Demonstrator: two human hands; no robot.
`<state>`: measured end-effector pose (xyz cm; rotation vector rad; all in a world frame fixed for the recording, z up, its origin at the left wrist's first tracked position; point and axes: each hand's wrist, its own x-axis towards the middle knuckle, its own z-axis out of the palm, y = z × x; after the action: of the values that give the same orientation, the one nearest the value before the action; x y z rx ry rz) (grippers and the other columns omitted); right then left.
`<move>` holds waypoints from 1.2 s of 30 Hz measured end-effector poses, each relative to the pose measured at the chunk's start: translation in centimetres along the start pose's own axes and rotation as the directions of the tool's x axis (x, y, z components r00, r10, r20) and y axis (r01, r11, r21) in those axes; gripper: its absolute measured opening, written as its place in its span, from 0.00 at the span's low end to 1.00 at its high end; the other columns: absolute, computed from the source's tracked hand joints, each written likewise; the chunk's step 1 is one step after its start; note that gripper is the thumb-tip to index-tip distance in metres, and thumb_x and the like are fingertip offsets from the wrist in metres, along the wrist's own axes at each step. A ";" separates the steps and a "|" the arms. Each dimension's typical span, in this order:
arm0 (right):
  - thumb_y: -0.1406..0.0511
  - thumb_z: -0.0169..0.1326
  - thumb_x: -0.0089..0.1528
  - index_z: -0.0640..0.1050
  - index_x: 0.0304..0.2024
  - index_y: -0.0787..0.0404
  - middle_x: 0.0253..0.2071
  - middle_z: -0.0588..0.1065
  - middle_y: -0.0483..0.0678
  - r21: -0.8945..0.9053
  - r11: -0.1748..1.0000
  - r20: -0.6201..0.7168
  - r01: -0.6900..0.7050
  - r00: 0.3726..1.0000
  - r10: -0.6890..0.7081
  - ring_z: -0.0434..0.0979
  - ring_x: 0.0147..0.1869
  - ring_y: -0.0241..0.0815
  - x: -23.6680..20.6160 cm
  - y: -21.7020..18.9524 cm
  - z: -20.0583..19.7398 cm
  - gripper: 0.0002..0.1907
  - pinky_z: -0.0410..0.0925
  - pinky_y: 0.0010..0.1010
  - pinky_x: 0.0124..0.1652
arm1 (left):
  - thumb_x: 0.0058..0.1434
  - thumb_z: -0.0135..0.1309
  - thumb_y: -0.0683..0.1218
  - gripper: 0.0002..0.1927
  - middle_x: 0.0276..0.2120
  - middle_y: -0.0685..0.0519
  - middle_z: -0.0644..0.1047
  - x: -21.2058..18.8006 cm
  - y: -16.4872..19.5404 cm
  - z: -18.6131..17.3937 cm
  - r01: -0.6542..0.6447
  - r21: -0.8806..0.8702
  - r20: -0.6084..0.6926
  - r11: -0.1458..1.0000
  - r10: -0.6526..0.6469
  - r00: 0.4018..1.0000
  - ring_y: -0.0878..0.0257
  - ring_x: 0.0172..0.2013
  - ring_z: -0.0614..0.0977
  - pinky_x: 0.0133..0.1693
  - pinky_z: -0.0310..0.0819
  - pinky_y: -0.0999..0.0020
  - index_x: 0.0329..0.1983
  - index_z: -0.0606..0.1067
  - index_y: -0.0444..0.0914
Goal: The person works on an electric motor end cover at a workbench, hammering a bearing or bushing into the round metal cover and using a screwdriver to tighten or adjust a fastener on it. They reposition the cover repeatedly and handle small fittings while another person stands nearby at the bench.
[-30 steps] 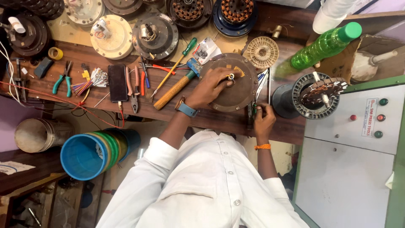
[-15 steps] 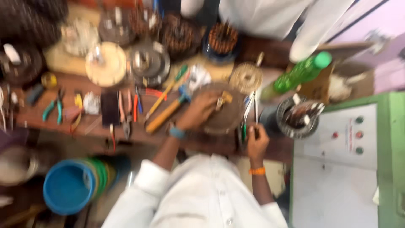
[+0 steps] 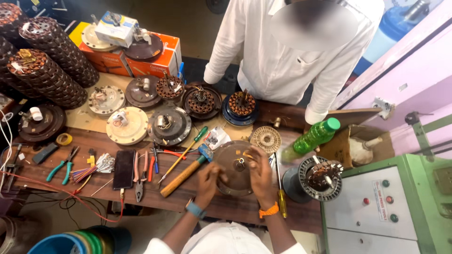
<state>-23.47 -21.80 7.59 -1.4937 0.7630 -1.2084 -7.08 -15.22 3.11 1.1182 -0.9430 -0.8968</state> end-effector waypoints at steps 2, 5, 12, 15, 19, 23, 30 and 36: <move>0.47 0.48 0.68 0.68 0.61 0.63 0.56 0.73 0.49 -0.020 0.996 0.026 0.089 0.996 -0.089 0.75 0.57 0.39 1.6 -0.5 2.3 0.30 0.71 0.28 0.54 | 0.73 0.40 0.60 0.28 0.26 0.52 0.78 -2.0 -0.3 -1.4 0.058 -0.044 -0.092 0.997 -0.061 0.994 0.65 0.28 0.81 0.33 0.75 0.71 0.35 0.77 0.33; 0.47 0.46 0.71 0.73 0.55 0.63 0.49 0.74 0.48 -0.183 0.964 0.017 0.191 0.981 -0.192 0.75 0.52 0.38 2.6 -0.4 5.2 0.27 0.69 0.27 0.51 | 0.73 0.35 0.62 0.32 0.24 0.50 0.79 -4.3 -0.7 -3.6 0.148 -0.004 -0.216 0.989 -0.145 0.966 0.65 0.27 0.80 0.33 0.73 0.70 0.33 0.78 0.33; 0.54 0.50 0.76 0.79 0.43 0.63 0.31 0.73 0.44 -0.267 0.963 -0.139 0.033 0.988 -0.073 0.67 0.34 0.33 3.7 1.5 8.2 0.19 0.61 0.26 0.34 | 0.73 0.31 0.64 0.35 0.24 0.51 0.80 -6.2 -1.1 -7.5 0.167 -0.041 -0.167 0.985 -0.172 0.971 0.65 0.29 0.81 0.35 0.75 0.70 0.34 0.78 0.33; 0.56 0.51 0.69 0.73 0.45 0.62 0.25 0.68 0.39 -0.105 0.994 -0.197 0.020 0.980 -0.041 0.61 0.22 0.28 4.2 1.1 9.0 0.15 0.54 0.25 0.22 | 0.70 0.32 0.68 0.38 0.26 0.52 0.81 -6.3 -1.0 -9.0 0.127 0.017 -0.101 0.992 -0.124 0.987 0.65 0.30 0.84 0.35 0.79 0.70 0.36 0.79 0.32; 0.53 0.49 0.66 0.72 0.43 0.53 0.20 0.60 0.37 0.525 0.849 -0.314 -0.055 0.915 0.254 0.52 0.15 0.27 5.4 -0.8 8.2 0.13 0.48 0.24 0.16 | 0.62 0.47 0.68 0.32 0.36 0.49 0.81 -5.1 2.3 -10.4 -0.092 0.047 0.080 0.995 0.088 0.993 0.63 0.39 0.85 0.39 0.81 0.67 0.46 0.79 0.35; 0.48 0.48 0.67 0.75 0.42 0.54 0.18 0.55 0.36 0.755 0.651 -0.255 -0.082 0.877 0.407 0.45 0.13 0.28 6.7 -5.0 5.7 0.18 0.45 0.25 0.15 | 0.45 0.69 0.63 0.45 0.67 0.41 0.64 -2.7 9.3 -10.6 -0.625 0.510 0.419 0.591 0.465 0.780 0.43 0.67 0.63 0.61 0.59 0.44 0.63 0.69 0.41; 0.46 0.49 0.68 0.73 0.44 0.57 0.21 0.54 0.34 0.829 0.544 -0.113 -0.129 0.914 0.390 0.44 0.17 0.27 3.9 -13.5 5.9 0.22 0.44 0.22 0.18 | 0.53 0.66 0.56 0.46 0.68 0.42 0.64 -0.4 13.1 -10.3 -0.561 0.297 0.409 0.773 0.428 0.806 0.48 0.69 0.65 0.66 0.59 0.54 0.72 0.59 0.44; 0.44 0.48 0.68 0.72 0.43 0.55 0.23 0.55 0.35 0.601 0.799 -0.210 0.022 0.969 0.131 0.45 0.18 0.28 3.2 -20.2 6.1 0.23 0.45 0.23 0.19 | 0.81 0.26 0.69 0.44 0.37 0.36 0.79 -3.1 4.3 -4.9 0.454 -0.003 0.599 0.891 -0.362 0.714 0.56 0.32 0.79 0.33 0.73 0.66 0.53 0.76 0.25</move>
<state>-19.17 -17.16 27.99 -0.7994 0.4977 -1.4361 -3.16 -9.93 5.97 0.9412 -1.1141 -1.7300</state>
